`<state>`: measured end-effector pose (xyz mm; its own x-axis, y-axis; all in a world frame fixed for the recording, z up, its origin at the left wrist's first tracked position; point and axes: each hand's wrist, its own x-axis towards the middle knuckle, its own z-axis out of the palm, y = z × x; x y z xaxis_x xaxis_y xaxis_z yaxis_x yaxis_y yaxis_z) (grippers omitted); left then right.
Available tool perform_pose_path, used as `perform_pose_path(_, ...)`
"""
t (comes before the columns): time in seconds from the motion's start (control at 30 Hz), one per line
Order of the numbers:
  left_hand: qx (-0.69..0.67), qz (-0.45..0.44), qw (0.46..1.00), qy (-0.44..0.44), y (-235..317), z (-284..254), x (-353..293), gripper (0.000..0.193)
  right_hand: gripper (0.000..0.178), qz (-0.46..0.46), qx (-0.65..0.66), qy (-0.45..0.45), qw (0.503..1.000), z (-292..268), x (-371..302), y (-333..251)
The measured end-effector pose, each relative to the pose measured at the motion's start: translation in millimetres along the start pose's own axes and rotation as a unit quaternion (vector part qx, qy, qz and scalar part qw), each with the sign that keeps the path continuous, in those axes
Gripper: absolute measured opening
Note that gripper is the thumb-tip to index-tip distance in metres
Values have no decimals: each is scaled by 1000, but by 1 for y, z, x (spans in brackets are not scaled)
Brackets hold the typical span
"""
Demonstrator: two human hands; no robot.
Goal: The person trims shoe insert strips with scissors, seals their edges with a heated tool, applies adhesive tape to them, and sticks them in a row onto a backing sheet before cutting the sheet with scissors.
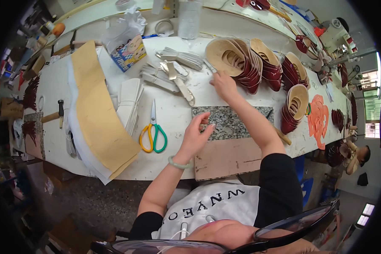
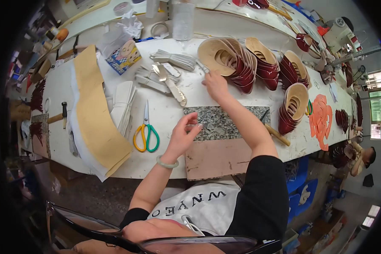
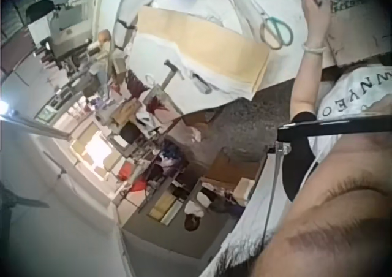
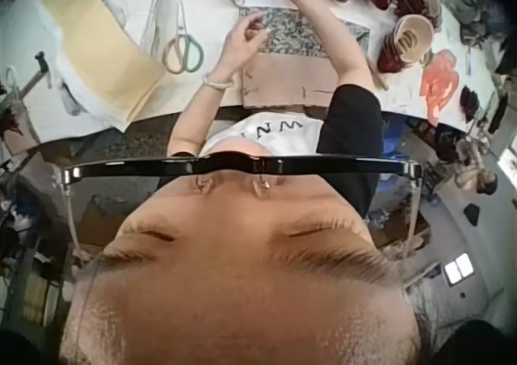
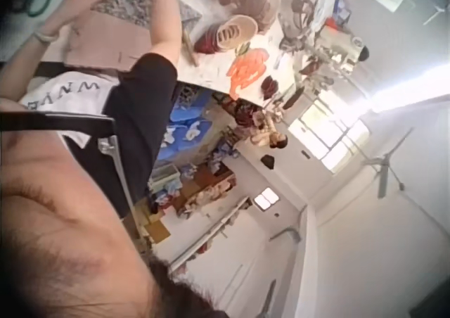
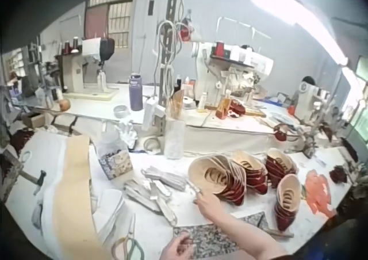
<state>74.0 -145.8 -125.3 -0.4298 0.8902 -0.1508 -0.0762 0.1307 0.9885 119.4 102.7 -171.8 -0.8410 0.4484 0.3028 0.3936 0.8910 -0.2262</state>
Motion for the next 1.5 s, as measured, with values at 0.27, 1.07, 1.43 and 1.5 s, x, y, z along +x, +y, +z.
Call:
perform_pose_path(0.27, -65, 55, 990, 115, -46, -32, -64, 39, 17, 85, 79, 14, 993, -13, 33, 23)
perform_pose_path(1.07, -251, -80, 958, 113, -33, 106, -177, 36, 21, -188, 258, -154, 935, -107, -228, -103)
perform_pose_path(1.43, -187, -124, 972, -74, -12, 127, -222, 36, 15, -38, 91, 299, 949, -134, -206, 65)
perform_pose_path(1.5, -171, -100, 979, -56, -15, 129, -213, 40, 11, 25, 18, 256, 966, -128, -192, 115)
